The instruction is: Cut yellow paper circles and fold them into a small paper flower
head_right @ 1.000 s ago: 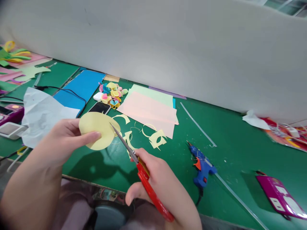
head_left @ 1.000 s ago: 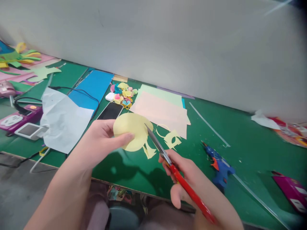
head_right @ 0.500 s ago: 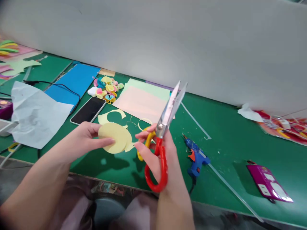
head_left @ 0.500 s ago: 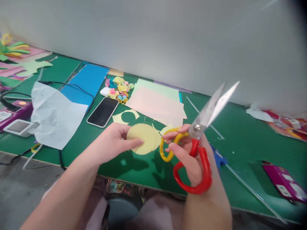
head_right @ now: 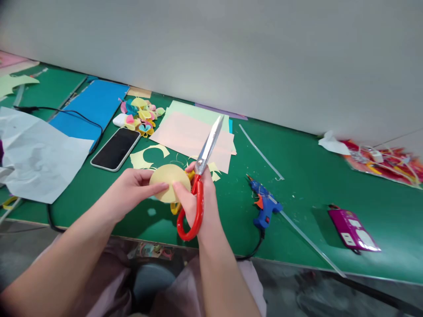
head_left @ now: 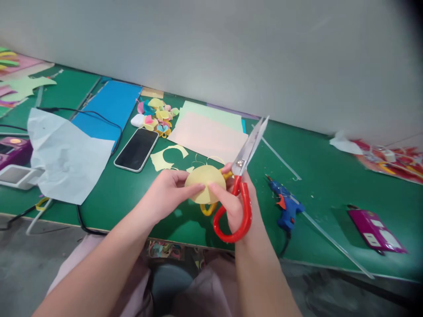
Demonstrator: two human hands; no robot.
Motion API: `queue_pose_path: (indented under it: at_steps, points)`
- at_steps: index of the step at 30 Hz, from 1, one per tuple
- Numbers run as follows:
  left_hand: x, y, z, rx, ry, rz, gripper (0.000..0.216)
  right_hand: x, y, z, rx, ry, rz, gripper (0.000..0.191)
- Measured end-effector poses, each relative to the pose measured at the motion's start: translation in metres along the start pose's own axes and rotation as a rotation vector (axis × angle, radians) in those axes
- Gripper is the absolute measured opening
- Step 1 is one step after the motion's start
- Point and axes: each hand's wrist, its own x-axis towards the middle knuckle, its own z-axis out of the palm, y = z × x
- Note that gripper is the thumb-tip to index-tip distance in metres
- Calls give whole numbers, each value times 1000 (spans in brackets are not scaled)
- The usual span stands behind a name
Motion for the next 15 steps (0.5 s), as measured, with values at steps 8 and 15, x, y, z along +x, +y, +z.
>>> queue_pose_path:
  at_steps: [8, 15]
  points:
    - [1, -4, 2, -140, 87, -11, 23, 0, 6, 7, 50, 38, 46, 32]
    - [1, -2, 1, -140, 90, -10, 24, 3, 9, 7, -32, 32, 5, 30]
